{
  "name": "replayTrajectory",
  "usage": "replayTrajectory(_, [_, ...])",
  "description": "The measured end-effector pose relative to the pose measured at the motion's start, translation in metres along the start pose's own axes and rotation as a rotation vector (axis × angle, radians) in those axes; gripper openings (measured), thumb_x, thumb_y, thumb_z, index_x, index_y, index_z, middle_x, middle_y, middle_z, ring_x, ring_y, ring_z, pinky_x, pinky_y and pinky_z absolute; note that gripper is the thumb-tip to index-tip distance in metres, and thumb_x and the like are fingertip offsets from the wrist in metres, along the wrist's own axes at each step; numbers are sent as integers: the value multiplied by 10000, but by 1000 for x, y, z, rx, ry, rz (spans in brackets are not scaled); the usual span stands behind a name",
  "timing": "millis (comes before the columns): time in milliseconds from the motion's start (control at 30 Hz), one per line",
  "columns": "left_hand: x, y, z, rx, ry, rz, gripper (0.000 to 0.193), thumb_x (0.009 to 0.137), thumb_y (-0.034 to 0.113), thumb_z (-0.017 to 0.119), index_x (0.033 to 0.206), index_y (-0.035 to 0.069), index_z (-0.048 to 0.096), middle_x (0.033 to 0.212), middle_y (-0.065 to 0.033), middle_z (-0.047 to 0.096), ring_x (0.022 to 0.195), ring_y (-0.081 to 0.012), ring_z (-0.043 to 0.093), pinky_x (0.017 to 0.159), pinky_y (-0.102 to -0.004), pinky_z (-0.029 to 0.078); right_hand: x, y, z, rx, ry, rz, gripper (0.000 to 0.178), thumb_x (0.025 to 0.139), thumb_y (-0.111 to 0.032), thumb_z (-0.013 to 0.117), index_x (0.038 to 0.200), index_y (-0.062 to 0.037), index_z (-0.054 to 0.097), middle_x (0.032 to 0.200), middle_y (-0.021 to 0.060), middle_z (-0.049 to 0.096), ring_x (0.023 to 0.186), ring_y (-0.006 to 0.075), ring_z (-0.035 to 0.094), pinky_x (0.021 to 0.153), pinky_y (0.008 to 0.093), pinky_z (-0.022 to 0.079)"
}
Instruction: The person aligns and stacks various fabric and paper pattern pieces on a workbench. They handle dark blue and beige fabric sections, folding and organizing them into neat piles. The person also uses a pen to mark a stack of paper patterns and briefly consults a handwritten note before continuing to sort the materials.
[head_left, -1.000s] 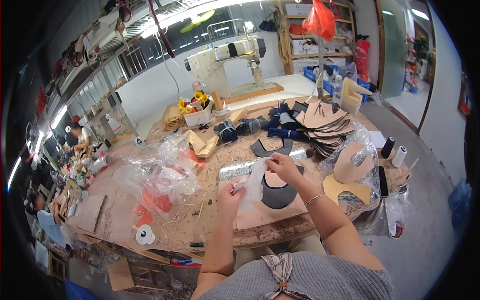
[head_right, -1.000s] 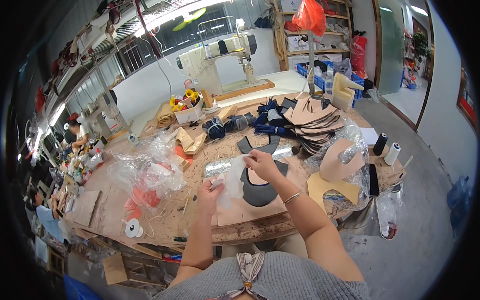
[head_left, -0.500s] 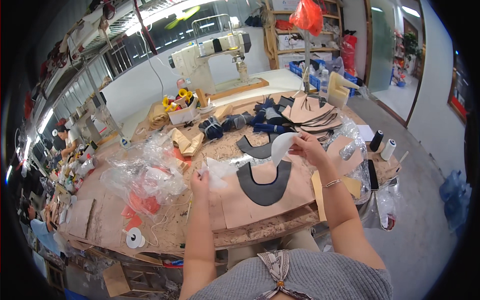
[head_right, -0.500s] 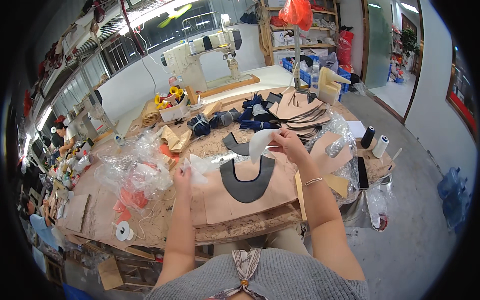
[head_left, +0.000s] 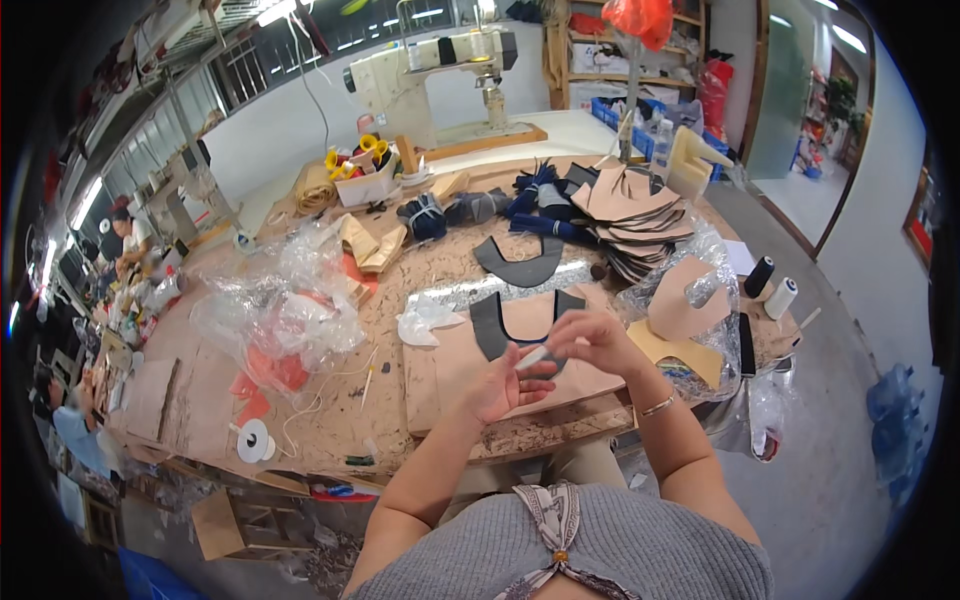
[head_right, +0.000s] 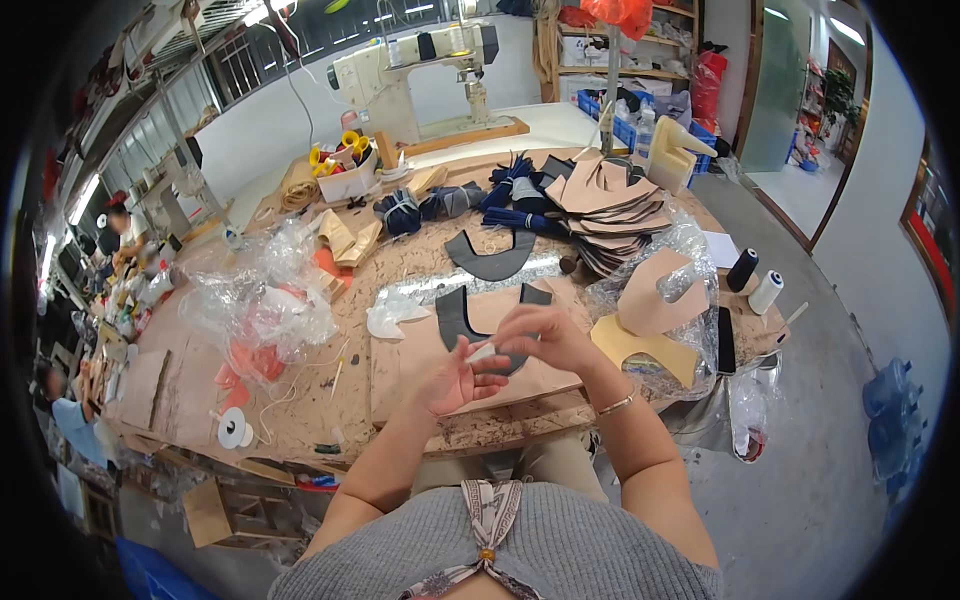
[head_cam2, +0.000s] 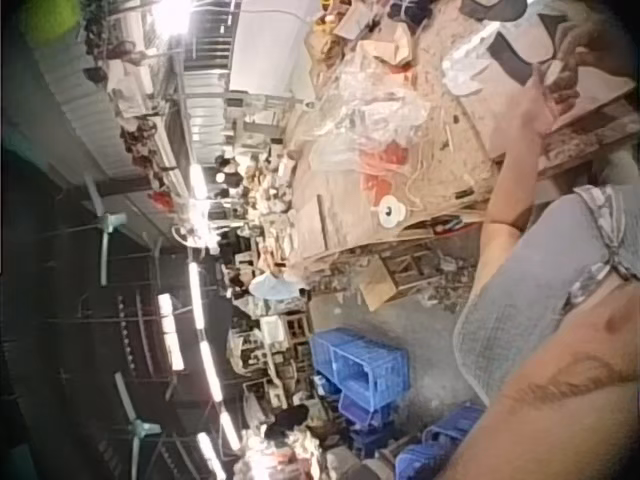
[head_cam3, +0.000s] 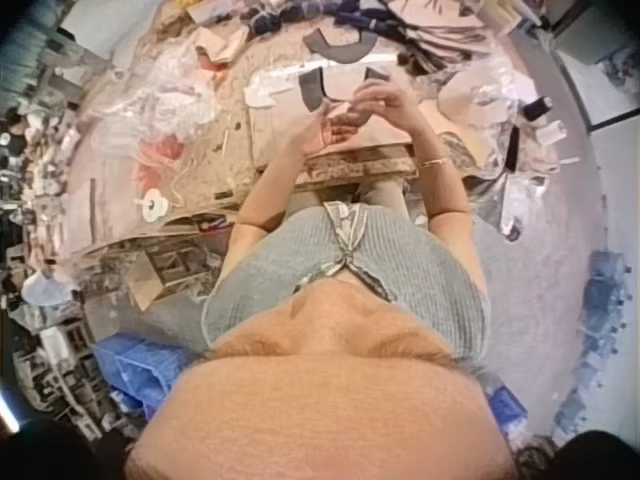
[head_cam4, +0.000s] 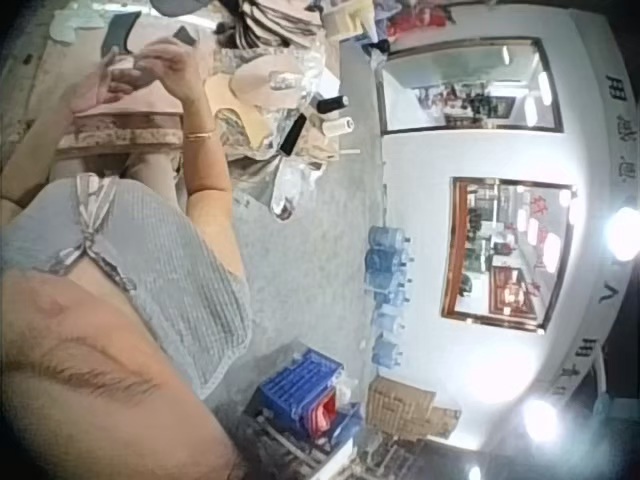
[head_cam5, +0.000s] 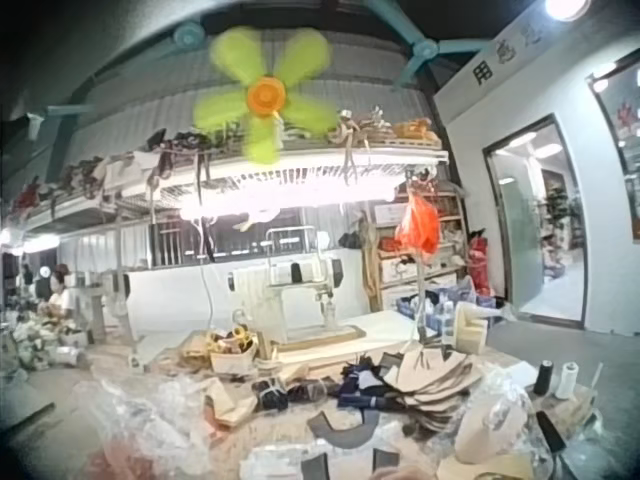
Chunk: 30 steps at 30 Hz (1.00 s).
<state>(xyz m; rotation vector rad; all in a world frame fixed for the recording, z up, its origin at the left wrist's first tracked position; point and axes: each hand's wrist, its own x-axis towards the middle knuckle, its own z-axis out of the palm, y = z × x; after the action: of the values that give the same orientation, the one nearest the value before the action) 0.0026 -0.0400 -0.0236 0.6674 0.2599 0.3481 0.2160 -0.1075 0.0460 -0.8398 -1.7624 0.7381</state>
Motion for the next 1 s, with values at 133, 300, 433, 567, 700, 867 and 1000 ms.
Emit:
replayTrajectory(133, [-5, -40, -4, 158, 354, 372, 611, 906, 128, 605, 1423, 94, 281, 1096, -75, 585, 985, -179, 614, 794, -307, 534, -31, -11, 8, -135, -147, -30, 148, 782, -43, 708, 921, -91, 726, 1090, 80, 610, 996, 185, 585, 851, 295, 469])
replayTrajectory(300, [-16, -54, 15, 453, 483, 665, 704, 844, -62, 598, 1437, 85, 249, 1144, -91, 561, 996, -145, 587, 818, -284, 525, -74, 30, 28, 516, 74, 626, 133, 886, -57, 617, 981, 24, 662, 1095, 76, 606, 965, 93, 586, 797, 253, 504])
replayTrajectory(433, [-17, -54, 10, 559, 569, 645, 578, 842, -53, 613, 1365, 60, 396, 1081, -80, 591, 935, -126, 597, 801, -266, 518, -74, 32, 47, 486, 221, 674, 121, 858, -73, 664, 958, -10, 639, 896, 44, 643, 790, 82, 612, 689, 220, 512])
replayTrajectory(567, [-16, -37, -2, 789, 693, 635, 361, 834, 42, 679, 1185, 45, 598, 774, 1, 607, 647, -56, 523, 580, -209, 445, -59, 35, 37, 382, 290, 626, 144, 844, -74, 675, 967, -11, 633, 798, 18, 647, 715, 77, 605, 642, 209, 491])
replayTrajectory(700, [4, 5, -3, 1314, 704, 880, 418, 761, 100, 743, 1159, 75, 618, 631, -36, 560, 578, -104, 525, 565, -250, 448, -37, 46, 39, 14, 457, 453, 204, 821, -67, 680, 1011, -4, 641, 814, 34, 677, 678, 101, 621, 630, 232, 488])
replayTrajectory(867, [10, 9, -17, 1394, 714, 590, 458, 734, 130, 769, 1162, 66, 619, 628, -8, 544, 566, -97, 498, 547, -257, 430, -39, 57, 45, -354, 459, 480, 290, 756, -90, 727, 1023, -30, 634, 750, 91, 666, 665, 157, 643, 636, 266, 507])
replayTrajectory(1000, [11, -2, -28, 1446, 766, 530, 470, 717, 143, 777, 1152, 66, 617, 683, -61, 626, 611, -154, 593, 587, -289, 480, -46, 73, 48, -343, 516, 492, 319, 744, -97, 740, 1032, -27, 621, 733, 90, 659, 665, 164, 646, 639, 278, 517])
